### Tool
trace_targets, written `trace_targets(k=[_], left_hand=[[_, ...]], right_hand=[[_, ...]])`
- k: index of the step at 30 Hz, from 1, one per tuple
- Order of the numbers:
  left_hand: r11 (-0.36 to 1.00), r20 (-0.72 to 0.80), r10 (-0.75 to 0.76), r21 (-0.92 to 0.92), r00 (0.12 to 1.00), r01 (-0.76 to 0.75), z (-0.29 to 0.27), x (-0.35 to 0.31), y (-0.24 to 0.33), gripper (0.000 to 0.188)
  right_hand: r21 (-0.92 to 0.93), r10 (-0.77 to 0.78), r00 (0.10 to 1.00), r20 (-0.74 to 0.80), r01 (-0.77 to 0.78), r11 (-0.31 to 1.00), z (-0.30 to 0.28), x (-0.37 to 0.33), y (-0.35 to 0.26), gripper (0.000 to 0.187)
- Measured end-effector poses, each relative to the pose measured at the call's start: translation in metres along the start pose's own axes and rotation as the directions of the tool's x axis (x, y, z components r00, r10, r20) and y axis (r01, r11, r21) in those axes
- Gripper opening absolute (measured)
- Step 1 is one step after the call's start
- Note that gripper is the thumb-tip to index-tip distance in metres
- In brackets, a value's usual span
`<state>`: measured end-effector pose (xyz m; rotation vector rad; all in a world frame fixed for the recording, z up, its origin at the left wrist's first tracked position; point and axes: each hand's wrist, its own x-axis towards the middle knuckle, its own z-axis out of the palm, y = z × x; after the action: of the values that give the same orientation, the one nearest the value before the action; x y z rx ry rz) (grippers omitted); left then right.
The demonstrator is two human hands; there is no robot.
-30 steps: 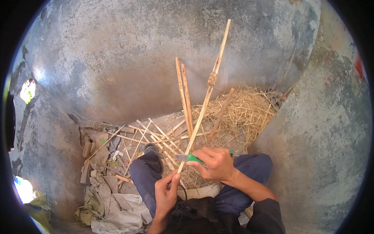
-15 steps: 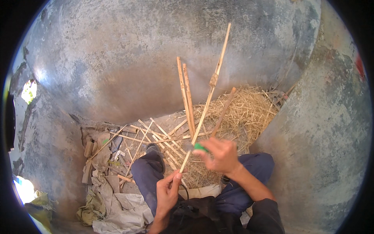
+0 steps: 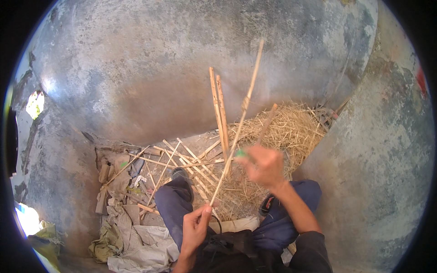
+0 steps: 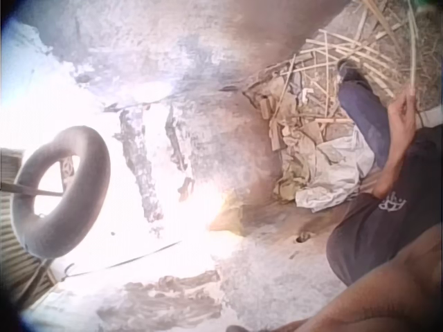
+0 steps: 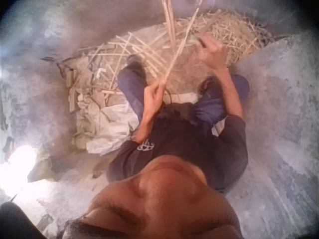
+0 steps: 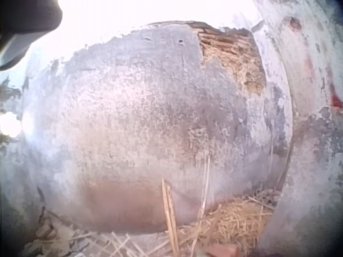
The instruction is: The person scrapes and thins long strips of wood using a green utility knife by hand while sitting on the ground.
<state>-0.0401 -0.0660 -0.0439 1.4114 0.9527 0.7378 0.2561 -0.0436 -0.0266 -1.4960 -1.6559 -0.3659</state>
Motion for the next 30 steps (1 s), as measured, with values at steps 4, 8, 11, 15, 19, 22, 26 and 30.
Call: trace_targets(k=[4, 8, 11, 15, 19, 22, 26, 30], left_hand=[[0.991, 0.065, -0.078, -0.103, 0.995, 0.084, -0.003, -0.018, -0.027, 0.029], [0.988, 0.087, -0.088, -0.122, 0.992, 0.098, -0.01, -0.016, -0.025, 0.029], [0.989, 0.087, -0.071, -0.124, 0.994, 0.082, -0.014, -0.007, -0.02, 0.027], [0.99, 0.011, -0.048, -0.135, 0.999, 0.049, -0.022, 0.002, -0.033, 0.022], [0.997, -0.13, 0.067, 0.042, 0.989, -0.062, -0.024, 0.012, -0.036, 0.021], [0.972, -0.178, 0.184, 0.18, 0.967, -0.151, -0.024, 0.018, -0.042, 0.018], [0.946, -0.174, 0.238, 0.265, 0.956, -0.187, -0.021, 0.021, -0.045, 0.014], [0.918, -0.127, 0.269, 0.335, 0.955, -0.214, -0.017, 0.017, -0.031, 0.015]], right_hand=[[-0.056, 0.077, 0.986, -0.15, -0.086, 0.995, -0.016, 0.028, 0.035, 0.029], [0.172, 0.193, 0.981, -0.014, -0.188, 0.967, -0.015, 0.025, 0.043, 0.035], [0.741, 0.401, 0.845, 0.355, -0.515, 0.43, -0.008, 0.015, 0.053, 0.04], [0.724, 0.316, 0.839, 0.442, -0.542, 0.427, -0.001, 0.011, 0.044, 0.043], [0.654, 0.077, 0.861, 0.503, -0.438, 0.617, -0.003, 0.001, 0.027, 0.034], [0.539, 0.064, 0.849, 0.525, -0.39, 0.746, -0.021, 0.011, -0.008, 0.021], [0.385, 0.318, 0.945, 0.08, -0.324, 0.864, -0.029, 0.032, -0.027, 0.017], [0.507, 0.493, 0.857, -0.152, -0.36, 0.783, -0.009, 0.045, 0.012, 0.024]])
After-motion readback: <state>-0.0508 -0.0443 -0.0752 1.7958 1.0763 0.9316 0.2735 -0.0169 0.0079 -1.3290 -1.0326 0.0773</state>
